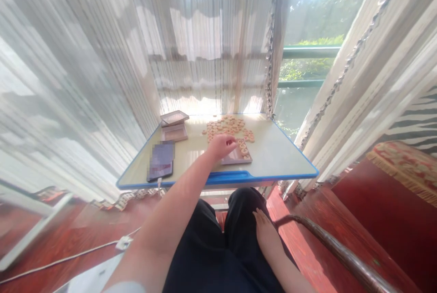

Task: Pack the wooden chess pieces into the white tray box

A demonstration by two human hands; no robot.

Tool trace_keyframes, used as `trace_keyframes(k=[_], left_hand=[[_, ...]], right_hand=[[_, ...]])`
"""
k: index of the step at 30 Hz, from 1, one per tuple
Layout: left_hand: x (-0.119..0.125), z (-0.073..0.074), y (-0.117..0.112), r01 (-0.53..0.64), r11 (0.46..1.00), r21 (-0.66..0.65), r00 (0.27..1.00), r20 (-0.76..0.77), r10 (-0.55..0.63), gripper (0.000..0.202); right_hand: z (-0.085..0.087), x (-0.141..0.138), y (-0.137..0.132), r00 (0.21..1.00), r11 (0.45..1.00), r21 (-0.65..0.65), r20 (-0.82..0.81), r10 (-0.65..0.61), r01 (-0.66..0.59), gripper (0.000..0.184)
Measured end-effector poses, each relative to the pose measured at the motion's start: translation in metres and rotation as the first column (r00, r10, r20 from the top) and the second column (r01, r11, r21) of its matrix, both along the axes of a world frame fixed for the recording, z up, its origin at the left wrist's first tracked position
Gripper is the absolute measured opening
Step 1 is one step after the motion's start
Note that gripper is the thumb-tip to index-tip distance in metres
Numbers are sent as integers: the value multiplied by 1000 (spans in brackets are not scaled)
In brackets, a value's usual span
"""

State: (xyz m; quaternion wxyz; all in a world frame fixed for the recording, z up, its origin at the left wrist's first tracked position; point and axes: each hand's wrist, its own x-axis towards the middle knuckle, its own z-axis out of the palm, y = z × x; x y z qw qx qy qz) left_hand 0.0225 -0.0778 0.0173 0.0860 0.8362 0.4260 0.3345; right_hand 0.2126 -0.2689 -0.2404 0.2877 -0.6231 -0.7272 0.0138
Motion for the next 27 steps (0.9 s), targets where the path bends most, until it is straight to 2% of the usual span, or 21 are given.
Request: trace_keyframes(k=[2,4,7,9,10,12,14,16,19,21,23,27], left_hand=[[-6,-5,-9,31,999,39,999,37,-33,21],[-13,-11,-21,43,996,77,996,70,-48,21],[-20,-16,-37,47,989,142,995,84,-59,22],[-19,-17,-44,54,977,205,998,33,-62,25],[-17,-17,-47,62,969,241,998,-10,-62,28],[-11,-17,-52,103,947,304,990,-121,-69,34],[-7,-16,-56,166,923,346,970,-227,-90,40],[-4,-16,-60,218,907,359,949,-294,-112,45],[-3,-16,-66,239,922,304,931,-343,-128,51],[-3,-17,-69,241,943,228,916,-376,-143,55],[-1,-17,-72,226,958,174,906,-398,-142,60],[5,-18,-72,190,972,141,903,-413,-116,63]], right_hand=[[9,-2,-8,994,998,-14,-82,67,-68,44],[29,-7,-19,963,985,-5,-213,166,-171,40],[81,-15,-23,900,966,140,-355,254,-217,35],[126,-15,-10,906,939,299,-327,270,-171,29],[149,-13,2,924,922,374,-307,229,-105,26],[189,-7,33,961,912,411,-246,123,-12,23],[215,0,66,976,928,371,-180,121,-47,26],[224,4,92,972,948,290,-152,182,-132,28],[221,6,112,976,966,241,-173,134,-90,29],[217,7,116,973,981,186,-212,94,-54,32],[216,7,116,970,983,168,-216,109,-73,32],[220,9,116,980,982,147,-140,138,-117,29]])
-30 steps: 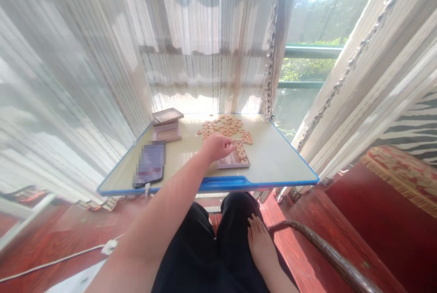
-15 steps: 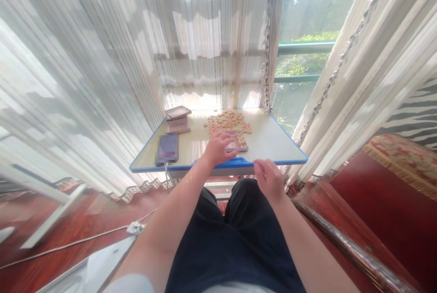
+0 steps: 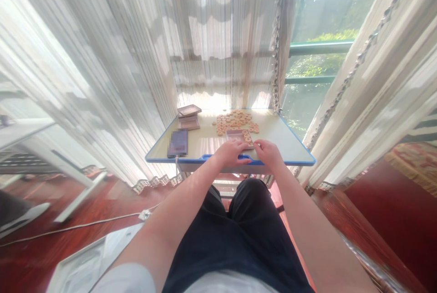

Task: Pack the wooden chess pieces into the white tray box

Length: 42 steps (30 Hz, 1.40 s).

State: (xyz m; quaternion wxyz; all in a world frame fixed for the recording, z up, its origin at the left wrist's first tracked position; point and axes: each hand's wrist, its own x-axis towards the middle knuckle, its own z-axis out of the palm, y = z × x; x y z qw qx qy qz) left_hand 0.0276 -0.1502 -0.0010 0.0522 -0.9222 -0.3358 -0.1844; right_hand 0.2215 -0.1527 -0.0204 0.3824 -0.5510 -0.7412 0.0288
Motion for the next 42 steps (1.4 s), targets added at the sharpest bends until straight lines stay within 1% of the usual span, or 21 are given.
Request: trace_keyframes(k=[3,7,12,20,24,26,28,30,32,34,37,39,42], left_hand=[[2,-1,3,5,1000,0,1000,-10,-5,68],[3,-1,6,6,1000,-6,1000,-9,-6,76],[2,-1,5,-3,999,-35,1000,21,4,74],[2,-4,10,-10,998,-55,998,54,13,75],[2,-4,9,4,999,-43,997,76,-1,74],[2,-3,8,1,999,-43,996,85,3,74],[1,-3,7,-5,999,-52,995,96,10,74],[1,-2,5,-19,999,-50,994,109,24,74],[1,-2,4,-43,999,-23,993,110,45,74],[1,-1,2,-69,998,7,993,95,68,73],[2,0,1,-106,994,6,990,91,105,70],[2,0,1,-121,993,1,987,104,120,69],[0,0,1,-124,992,17,984,127,121,68]], right_hand=[[1,0,2,998,1000,-6,59,-11,11,29],[-2,-2,2,995,1000,14,100,-10,9,29],[-5,-5,-5,988,998,55,151,-23,15,30],[-2,-6,-9,983,1000,13,183,-20,18,30],[-3,-5,-9,984,1000,17,178,-16,13,30],[-4,-5,-9,989,1000,27,146,-5,1,29],[-6,-5,-8,997,999,38,74,5,-8,28],[-7,-5,-5,998,1000,20,-57,3,-2,30],[-7,-3,-1,982,1000,-22,-190,-23,19,33],[-6,0,5,962,997,-63,-269,-54,38,31],[-3,9,14,947,992,-118,-309,-86,52,27],[0,15,23,934,984,-161,-334,-125,74,29],[3,18,36,921,976,-176,-343,-184,129,32]])
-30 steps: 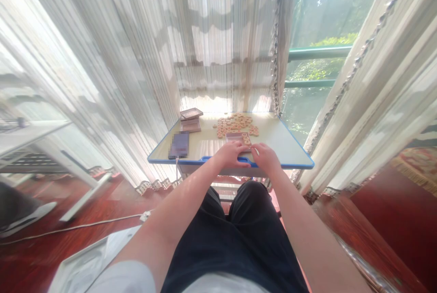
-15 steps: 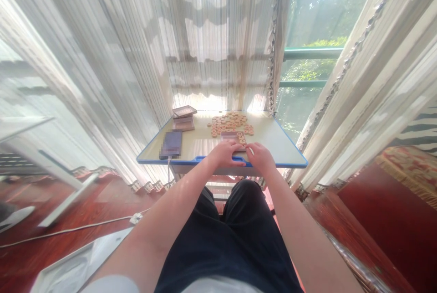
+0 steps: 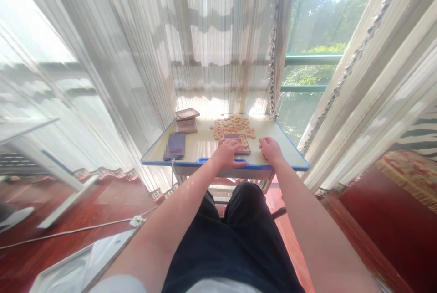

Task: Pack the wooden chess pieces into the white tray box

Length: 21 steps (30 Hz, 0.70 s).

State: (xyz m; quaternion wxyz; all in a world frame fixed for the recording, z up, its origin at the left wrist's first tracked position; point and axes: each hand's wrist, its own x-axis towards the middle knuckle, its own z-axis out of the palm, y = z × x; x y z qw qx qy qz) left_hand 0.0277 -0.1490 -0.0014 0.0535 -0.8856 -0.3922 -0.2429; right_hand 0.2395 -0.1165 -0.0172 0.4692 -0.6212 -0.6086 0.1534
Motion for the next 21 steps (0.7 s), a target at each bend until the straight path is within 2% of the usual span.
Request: trace_keyframes(k=[3,8,11,15,19,21], left_hand=[[-2,-1,1,-44,999,28,999,31,44,68],[-4,-4,5,-163,986,14,981,111,161,69],[-5,-5,7,-206,978,-21,972,115,207,68],[-5,-9,9,-235,969,-71,970,53,239,75],[-5,-10,12,-247,965,-87,967,45,251,77],[-6,-10,13,-255,962,-98,963,67,262,76]], right_hand=[[1,-5,11,1000,999,37,27,-4,3,30],[-2,-6,18,993,991,84,62,99,-104,34],[-3,1,15,992,991,62,51,117,-120,38],[-3,2,5,995,996,8,26,93,-93,52],[-3,-4,-2,986,989,55,99,133,-139,29],[-3,-5,-3,982,985,71,118,148,-157,25]])
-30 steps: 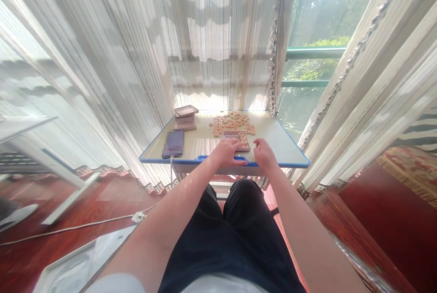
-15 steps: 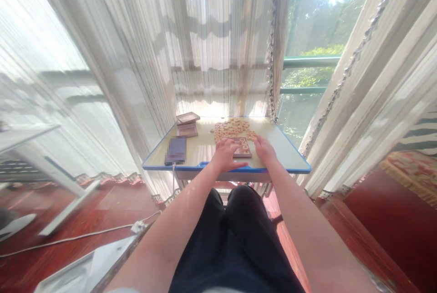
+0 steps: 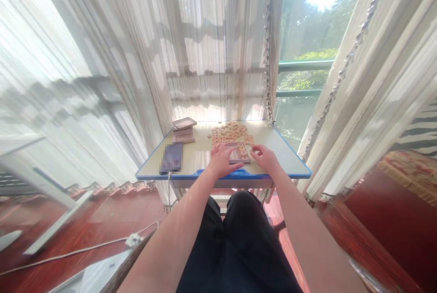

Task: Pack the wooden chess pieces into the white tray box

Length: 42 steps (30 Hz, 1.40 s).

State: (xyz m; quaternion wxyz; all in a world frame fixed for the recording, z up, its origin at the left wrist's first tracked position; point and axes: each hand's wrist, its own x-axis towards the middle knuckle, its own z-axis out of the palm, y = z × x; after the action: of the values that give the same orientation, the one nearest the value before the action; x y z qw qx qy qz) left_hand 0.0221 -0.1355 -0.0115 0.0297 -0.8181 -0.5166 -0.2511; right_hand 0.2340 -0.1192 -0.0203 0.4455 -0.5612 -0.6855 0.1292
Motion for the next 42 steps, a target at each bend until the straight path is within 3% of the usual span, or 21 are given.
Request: trace_keyframes(k=[4,14,33,42], left_hand=[[-1,0,1,-17,999,-38,1000,17,18,76],[-2,-2,4,-32,997,-71,998,60,37,78],[-5,-4,3,-14,1000,-28,1000,5,14,73],[-5,-2,1,-5,999,-32,1000,-17,5,60]], right_hand=[[1,-1,-3,1000,1000,3,12,21,-21,33],[2,-3,-7,985,986,56,85,153,-158,26],[-1,-1,-4,969,973,-51,92,231,-227,26],[9,-3,-10,949,953,-51,95,302,-298,20]])
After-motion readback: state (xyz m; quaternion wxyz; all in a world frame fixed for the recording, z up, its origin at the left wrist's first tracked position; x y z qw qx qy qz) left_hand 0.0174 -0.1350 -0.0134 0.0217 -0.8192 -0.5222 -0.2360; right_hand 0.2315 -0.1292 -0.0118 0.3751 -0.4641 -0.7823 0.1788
